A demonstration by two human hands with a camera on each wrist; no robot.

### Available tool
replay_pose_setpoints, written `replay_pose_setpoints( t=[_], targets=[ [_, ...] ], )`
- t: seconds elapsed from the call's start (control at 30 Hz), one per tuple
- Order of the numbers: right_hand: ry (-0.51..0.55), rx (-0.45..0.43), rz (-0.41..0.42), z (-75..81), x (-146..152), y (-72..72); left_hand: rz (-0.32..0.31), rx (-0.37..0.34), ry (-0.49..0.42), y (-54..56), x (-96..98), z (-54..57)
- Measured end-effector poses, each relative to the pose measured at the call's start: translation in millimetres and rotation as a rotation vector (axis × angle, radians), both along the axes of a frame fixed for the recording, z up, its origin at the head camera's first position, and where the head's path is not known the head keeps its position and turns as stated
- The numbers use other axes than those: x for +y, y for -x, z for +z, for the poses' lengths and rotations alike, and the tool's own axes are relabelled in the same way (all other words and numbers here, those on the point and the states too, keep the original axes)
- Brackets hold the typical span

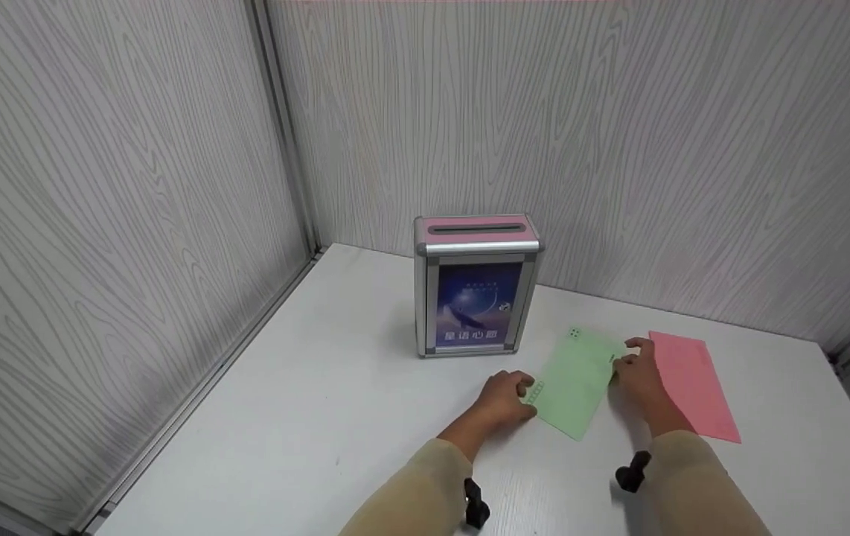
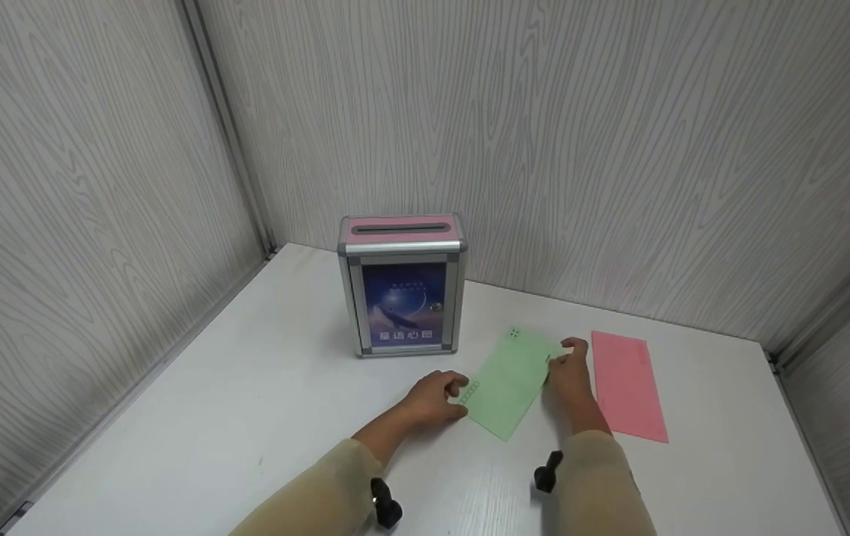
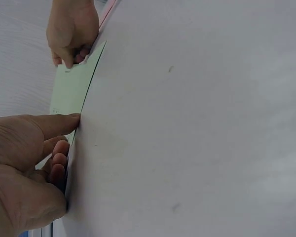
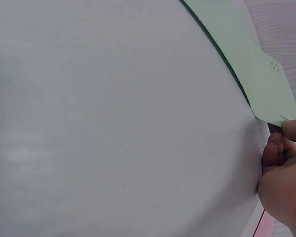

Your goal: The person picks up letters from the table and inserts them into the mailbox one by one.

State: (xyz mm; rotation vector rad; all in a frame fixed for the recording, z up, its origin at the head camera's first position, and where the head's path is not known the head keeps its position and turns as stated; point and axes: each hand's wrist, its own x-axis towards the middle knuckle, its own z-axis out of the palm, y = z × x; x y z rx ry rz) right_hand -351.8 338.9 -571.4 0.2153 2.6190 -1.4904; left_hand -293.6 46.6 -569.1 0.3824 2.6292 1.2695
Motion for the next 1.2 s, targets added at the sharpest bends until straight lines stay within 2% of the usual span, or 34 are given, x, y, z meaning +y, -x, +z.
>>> replay_pose_setpoints(
  t=[0.27, 0.4, 0.5, 0.57, 0.7, 0.83, 1.0, 1.2],
  targets=[
    [0.155, 0.022, -0.091, 10.1, 1, -16.9, -0.002, -0.029, 0.002, -0.6, 0.0, -0.2],
    [0.256, 0.041, -0.114, 22.3, -3, -24.7, -0.010, -0.049, 0.006, 0.0, -1.3, -0.4],
    [0.303, 0.047, -0.125, 35.1, -7, -30.4, -0.018, -0.062, -0.010, 0.9, -2.9, -0.5],
    [0.319, 0.065, -0.133, 38.3, -8, -31.3, -0.034, -0.063, -0.023, 1.0, -4.7, -0.3],
    [0.343, 0.108, -0.147, 41.5, -11, -33.2, -0.112, -0.080, -0.091, 3.8, -11.8, -2.0],
    [0.358, 0.141, -0.153, 48.5, -15, -36.8, -0.189, -0.124, -0.201, 10.4, -21.5, -2.9],
    [0.365, 0.160, -0.161, 57.8, -20, -43.1, -0.188, -0.192, -0.317, 14.3, -28.3, -2.1],
    [0.351, 0.203, -0.142, 67.5, -24, -52.2, -0.158, -0.239, -0.349, 12.4, -27.2, -1.6]
  ],
)
